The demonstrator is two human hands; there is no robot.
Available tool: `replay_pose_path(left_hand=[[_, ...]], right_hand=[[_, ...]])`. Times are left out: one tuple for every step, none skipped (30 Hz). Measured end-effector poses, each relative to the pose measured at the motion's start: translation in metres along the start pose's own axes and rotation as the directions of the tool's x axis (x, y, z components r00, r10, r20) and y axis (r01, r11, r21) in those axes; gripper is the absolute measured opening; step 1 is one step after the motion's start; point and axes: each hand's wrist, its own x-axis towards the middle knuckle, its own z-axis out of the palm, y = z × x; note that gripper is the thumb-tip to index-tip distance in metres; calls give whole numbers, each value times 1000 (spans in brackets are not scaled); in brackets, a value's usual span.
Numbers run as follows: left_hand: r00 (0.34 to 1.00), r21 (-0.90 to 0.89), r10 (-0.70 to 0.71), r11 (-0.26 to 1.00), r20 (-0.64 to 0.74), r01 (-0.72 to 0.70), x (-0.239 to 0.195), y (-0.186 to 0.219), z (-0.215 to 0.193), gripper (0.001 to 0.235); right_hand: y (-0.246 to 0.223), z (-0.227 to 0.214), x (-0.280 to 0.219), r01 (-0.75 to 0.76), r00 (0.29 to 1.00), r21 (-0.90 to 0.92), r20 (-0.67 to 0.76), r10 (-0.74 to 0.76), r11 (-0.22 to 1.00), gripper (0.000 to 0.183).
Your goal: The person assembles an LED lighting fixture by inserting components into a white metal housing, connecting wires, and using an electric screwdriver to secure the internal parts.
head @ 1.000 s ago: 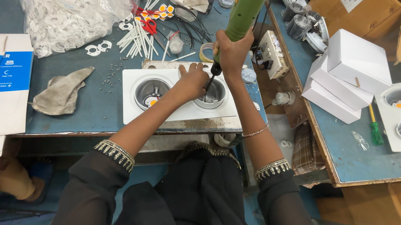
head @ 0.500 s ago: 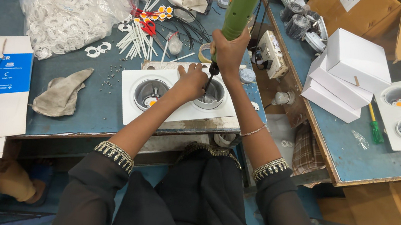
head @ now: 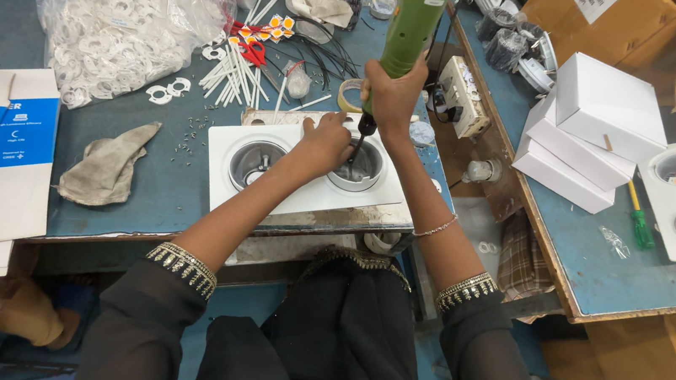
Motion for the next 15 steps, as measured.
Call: replay_pose_path(left_hand=[[1000, 7, 3, 1000, -3, -3, -1, 1, 0, 29], [1000, 15, 6, 1000, -6, -6, -2, 1, 0, 29], [999, 3, 12, 1000, -30, -12, -3, 1, 0, 28], [998, -9, 19, 1000, -55, -19, -4, 0, 0, 27], [996, -20, 25, 999, -80, -27, -5, -1, 0, 26], [987, -78, 47, 995, -151, -60, -7, -2, -2, 24], [973, -133, 64, 987, -223, -96, -12, -2, -5, 22], [952, -183, 77, 974, -295, -135, -17, -2, -10, 21], [932, -235, 80, 957, -353, -171, -21, 1, -15, 20], [909, -286, 78, 935, -409, -209, -26, 4, -22, 19], [883, -333, 72, 909, -465, -249, -32, 8, -28, 19], [893, -377, 26, 901, -449, -216, -36, 13, -36, 18], [902, -420, -20, 889, -431, -181, -41, 19, -43, 18], [909, -462, -65, 875, -411, -146, -47, 25, -51, 18], [916, -524, -121, 845, -383, -107, -52, 32, -59, 18]], right_hand=[[-2, -1, 1, 12, 1000, -1, 6, -12, 1000, 28], [-5, -3, 2, 26, 1000, -2, 11, -26, 1000, 28], [-8, -5, 3, 39, 999, -3, 16, -39, 999, 28], [-11, -7, 5, 30, 999, -3, 16, -30, 1000, 26], [-15, -10, 8, 20, 1000, -4, 17, -20, 1000, 25], [-18, -14, 10, 13, 1000, -5, 16, -13, 1000, 23], [-22, -18, 14, 6, 999, 9, 49, -6, 1000, 19], [-28, -23, 21, -1, 997, 24, 81, -1, 1000, 16], [-33, -28, 25, -8, 994, 39, 113, 3, 999, 12], [-40, -33, 28, -41, 990, 69, 137, 32, 997, 13], [-49, -38, 32, -75, 985, 98, 161, 59, 992, 15], [-59, -42, 35, -110, 978, 126, 188, 85, 986, 17], [-69, -46, 36, -130, 972, 162, 216, 94, 978, 19], [-78, -49, 33, -151, 964, 198, 245, 101, 969, 21], [-88, -52, 30, -173, 956, 232, 274, 106, 957, 23]])
